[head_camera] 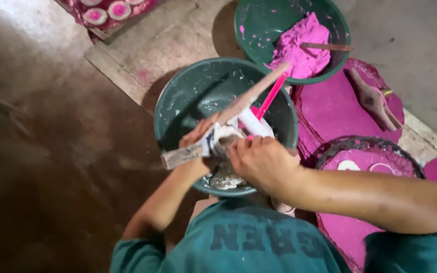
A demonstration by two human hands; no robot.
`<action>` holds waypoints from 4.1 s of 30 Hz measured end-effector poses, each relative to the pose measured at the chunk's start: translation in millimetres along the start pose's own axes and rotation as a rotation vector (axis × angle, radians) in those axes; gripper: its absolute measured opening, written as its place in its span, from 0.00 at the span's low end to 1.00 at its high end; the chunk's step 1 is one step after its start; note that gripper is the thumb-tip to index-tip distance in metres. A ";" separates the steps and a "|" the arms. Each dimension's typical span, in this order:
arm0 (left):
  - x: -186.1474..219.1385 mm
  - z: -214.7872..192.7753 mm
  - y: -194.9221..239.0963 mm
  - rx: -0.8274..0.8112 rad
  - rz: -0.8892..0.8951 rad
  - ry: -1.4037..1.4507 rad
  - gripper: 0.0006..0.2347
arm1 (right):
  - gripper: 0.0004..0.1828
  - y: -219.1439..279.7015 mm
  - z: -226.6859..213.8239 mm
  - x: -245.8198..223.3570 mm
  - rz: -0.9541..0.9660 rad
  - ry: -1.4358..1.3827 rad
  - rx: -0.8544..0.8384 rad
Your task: The person uses a wooden mallet and a circular metal mold to press white powder into a pink glittery base, forming round two-toned decorations. The person repeatedly cleans the mold with a pink spatula between presses and arranges the finished pieces on a tray.
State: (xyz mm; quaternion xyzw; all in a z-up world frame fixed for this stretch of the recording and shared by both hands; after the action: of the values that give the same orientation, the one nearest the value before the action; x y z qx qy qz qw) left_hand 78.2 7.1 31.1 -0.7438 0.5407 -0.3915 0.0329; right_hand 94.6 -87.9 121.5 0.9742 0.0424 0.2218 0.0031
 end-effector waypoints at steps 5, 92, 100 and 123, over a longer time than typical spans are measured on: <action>-38.7 9.3 17.8 -0.053 -0.266 0.035 0.25 | 0.14 24.5 -19.8 19.9 0.056 -0.247 0.103; -58.6 -42.5 -16.2 0.142 -0.420 1.503 0.15 | 0.18 11.4 62.1 104.6 0.436 -0.914 0.794; -40.4 -3.5 -37.6 0.189 -0.523 1.323 0.14 | 0.20 -0.8 119.5 70.1 0.665 -1.064 1.032; -82.9 91.3 58.3 -0.281 -0.790 1.770 0.12 | 0.29 85.8 111.0 53.4 0.553 -0.978 0.417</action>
State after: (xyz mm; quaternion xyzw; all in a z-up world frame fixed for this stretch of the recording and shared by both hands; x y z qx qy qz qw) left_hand 80.3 17.7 -104.9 -0.3060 0.1237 -0.7231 -0.6068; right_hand 197.5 -167.5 46.6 0.9181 -0.1765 -0.2729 -0.2267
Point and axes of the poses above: each hand's wrist, its own y-axis away from the middle knuckle, its own z-axis out of the palm, x = y × z, the point moved 9 cm from there along -y, towards the middle knuckle, and after that the axes turned 9 degrees about x, right-handed, at the moved point
